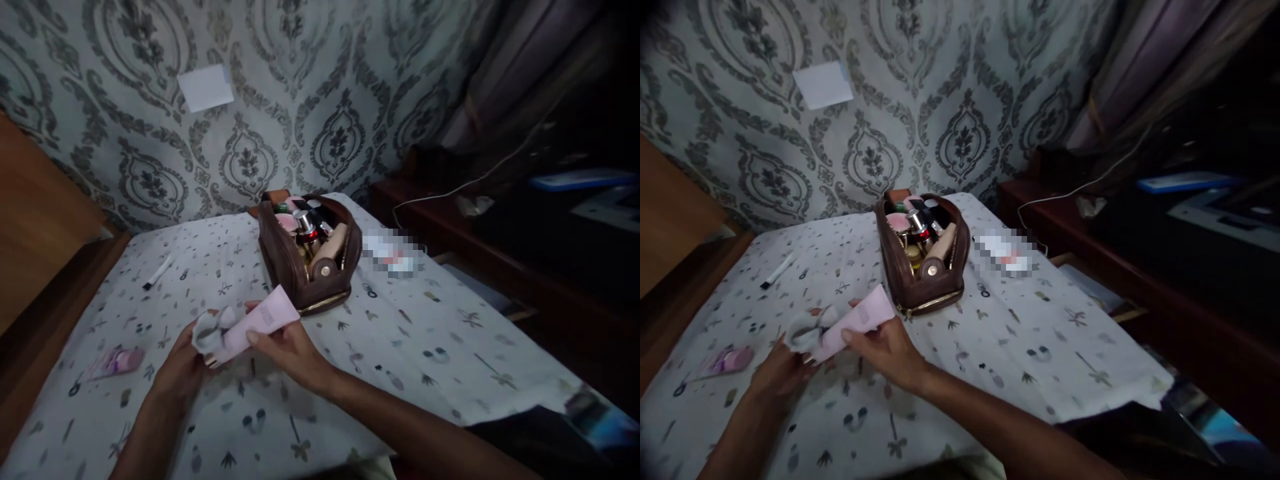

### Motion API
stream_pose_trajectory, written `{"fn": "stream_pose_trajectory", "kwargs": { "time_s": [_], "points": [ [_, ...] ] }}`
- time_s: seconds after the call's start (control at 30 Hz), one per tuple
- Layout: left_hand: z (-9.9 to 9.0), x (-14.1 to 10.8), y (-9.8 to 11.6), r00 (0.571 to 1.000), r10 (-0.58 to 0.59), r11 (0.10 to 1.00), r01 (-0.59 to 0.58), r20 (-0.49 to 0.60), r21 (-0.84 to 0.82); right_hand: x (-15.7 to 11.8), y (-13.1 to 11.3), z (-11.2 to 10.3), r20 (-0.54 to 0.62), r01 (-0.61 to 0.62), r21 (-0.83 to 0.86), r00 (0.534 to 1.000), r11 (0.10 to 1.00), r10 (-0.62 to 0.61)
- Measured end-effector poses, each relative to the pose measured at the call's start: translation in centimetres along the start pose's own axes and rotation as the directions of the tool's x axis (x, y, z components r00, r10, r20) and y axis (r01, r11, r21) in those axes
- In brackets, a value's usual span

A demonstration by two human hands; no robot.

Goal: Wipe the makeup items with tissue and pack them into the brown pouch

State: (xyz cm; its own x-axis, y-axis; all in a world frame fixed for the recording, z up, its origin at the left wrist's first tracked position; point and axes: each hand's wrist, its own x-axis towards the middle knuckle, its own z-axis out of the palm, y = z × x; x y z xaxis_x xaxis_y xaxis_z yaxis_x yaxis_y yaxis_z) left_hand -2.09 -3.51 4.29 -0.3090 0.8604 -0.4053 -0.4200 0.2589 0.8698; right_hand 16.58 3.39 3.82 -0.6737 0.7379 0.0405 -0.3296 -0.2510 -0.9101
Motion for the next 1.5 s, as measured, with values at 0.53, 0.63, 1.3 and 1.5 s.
{"fn": "stream_pose_trajectory", "kwargs": {
  "time_s": [0.53,0.63,1.3,1.5],
  "points": [
    [6.3,1.0,-0.9,0.997,-0.055,0.993,0.059,-0.046,0.107,-3.5,-5.3,-7.6,-0.030,0.052,0.189,0.998,0.981,-0.047],
    [6.9,1.4,-0.8,0.998,-0.069,0.981,0.067,0.003,0.180,-4.1,-5.4,-9.0,-0.029,0.059,0.193,0.998,0.979,-0.055],
    [20.3,7.3,11.4,0.607,0.388,-0.574,-0.429,0.693,0.697,-5.3,-11.6,-15.8,-0.624,0.379,-0.239,0.645,0.894,-0.441],
    [21.7,7.0,11.3,0.730,0.412,-0.298,-0.458,0.546,0.837,-4.2,-12.4,-16.3,-0.523,0.304,-0.408,0.695,0.861,-0.493]
  ]
}}
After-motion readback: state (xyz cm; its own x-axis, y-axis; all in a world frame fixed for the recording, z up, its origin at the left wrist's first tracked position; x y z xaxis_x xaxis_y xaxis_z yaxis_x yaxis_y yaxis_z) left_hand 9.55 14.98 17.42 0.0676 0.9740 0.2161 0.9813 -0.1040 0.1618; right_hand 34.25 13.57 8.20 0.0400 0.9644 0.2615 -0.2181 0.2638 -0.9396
